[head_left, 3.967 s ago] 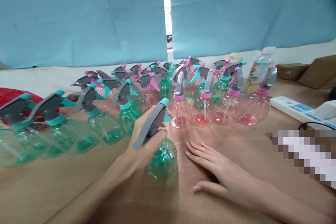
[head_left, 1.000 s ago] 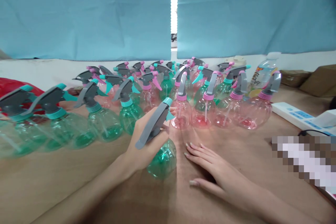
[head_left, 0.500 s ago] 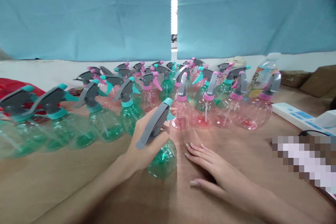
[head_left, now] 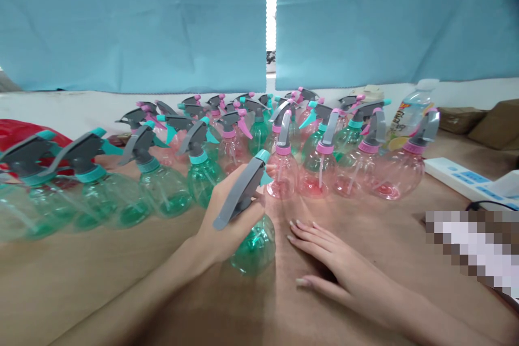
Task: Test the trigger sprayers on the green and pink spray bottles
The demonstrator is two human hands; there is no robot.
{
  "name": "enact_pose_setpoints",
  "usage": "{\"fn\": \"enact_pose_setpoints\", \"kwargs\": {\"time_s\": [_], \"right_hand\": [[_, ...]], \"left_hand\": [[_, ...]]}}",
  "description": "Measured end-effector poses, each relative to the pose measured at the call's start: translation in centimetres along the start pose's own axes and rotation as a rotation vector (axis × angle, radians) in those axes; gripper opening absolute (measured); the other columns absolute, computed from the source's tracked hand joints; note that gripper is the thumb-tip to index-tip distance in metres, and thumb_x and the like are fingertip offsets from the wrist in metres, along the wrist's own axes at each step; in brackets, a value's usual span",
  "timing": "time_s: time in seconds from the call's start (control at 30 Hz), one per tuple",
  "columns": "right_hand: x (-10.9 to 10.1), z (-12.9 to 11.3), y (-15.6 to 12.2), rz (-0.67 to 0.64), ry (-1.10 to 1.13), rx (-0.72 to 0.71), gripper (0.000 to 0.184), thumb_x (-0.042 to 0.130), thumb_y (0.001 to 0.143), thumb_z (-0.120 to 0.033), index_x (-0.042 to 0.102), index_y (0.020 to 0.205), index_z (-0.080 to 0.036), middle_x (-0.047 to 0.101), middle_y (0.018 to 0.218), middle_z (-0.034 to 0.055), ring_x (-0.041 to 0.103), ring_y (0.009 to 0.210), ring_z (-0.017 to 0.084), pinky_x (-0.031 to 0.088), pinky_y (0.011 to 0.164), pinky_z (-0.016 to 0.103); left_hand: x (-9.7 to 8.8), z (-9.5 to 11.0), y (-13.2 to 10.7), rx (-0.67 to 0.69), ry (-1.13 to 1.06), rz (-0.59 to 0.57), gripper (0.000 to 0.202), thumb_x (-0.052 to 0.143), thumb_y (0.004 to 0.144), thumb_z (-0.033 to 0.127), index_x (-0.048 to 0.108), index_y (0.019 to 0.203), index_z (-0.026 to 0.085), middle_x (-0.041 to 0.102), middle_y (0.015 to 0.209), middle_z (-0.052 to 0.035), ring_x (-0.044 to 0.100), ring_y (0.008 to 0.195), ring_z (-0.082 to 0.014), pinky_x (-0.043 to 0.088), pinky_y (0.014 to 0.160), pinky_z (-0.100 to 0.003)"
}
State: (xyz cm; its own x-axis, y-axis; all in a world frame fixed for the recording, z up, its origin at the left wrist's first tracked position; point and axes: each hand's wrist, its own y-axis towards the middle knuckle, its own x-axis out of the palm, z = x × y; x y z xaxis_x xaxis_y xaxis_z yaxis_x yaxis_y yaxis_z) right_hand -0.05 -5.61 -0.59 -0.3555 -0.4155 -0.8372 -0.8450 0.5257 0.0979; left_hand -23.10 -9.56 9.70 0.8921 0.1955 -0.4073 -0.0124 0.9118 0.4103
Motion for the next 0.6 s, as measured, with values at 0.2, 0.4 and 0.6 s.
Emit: {"fn": "enact_pose_setpoints", "kwargs": {"time_s": [0.2, 0.4, 0.6], "right_hand": [[0.22, 0.31, -0.14, 0.011, 0.021, -0.011, 0.062, 0.055, 0.093, -0.05, 0.038, 0.148, -0.027, 0.035, 0.155, 0.0051, 0.028, 0.143, 0.029, 0.023, 0.117, 0.052], [0.15, 0.19, -0.11, -0.012, -0.002, 0.001, 0.061, 0.054, 0.094, -0.048, 0.037, 0.148, -0.025, 0.033, 0.156, 0.005, 0.026, 0.144, 0.028, 0.022, 0.117, 0.053], [0.1, 0.2, -0.09, 0.004, 0.018, -0.007, 0.06, 0.056, 0.094, -0.048, 0.039, 0.147, -0.027, 0.035, 0.155, 0.005, 0.028, 0.143, 0.029, 0.023, 0.117, 0.052]], "left_hand": [[0.37, -0.15, 0.08, 0.001, -0.029, 0.051, 0.013, 0.051, 0.07, 0.016, 0.041, 0.074, 0.023, 0.04, 0.072, 0.004, 0.044, 0.063, -0.0136, 0.046, 0.065, -0.029], [0.42, -0.09, -0.03, -0.017, -0.024, 0.051, 0.013, 0.053, 0.072, 0.019, 0.041, 0.074, 0.023, 0.04, 0.069, 0.0046, 0.046, 0.062, -0.0133, 0.048, 0.065, -0.03], [0.5, -0.23, -0.01, -0.012, -0.055, 0.042, 0.012, 0.051, 0.069, 0.015, 0.043, 0.074, 0.023, 0.039, 0.069, 0.0049, 0.041, 0.06, -0.0123, 0.049, 0.069, -0.03]]}}
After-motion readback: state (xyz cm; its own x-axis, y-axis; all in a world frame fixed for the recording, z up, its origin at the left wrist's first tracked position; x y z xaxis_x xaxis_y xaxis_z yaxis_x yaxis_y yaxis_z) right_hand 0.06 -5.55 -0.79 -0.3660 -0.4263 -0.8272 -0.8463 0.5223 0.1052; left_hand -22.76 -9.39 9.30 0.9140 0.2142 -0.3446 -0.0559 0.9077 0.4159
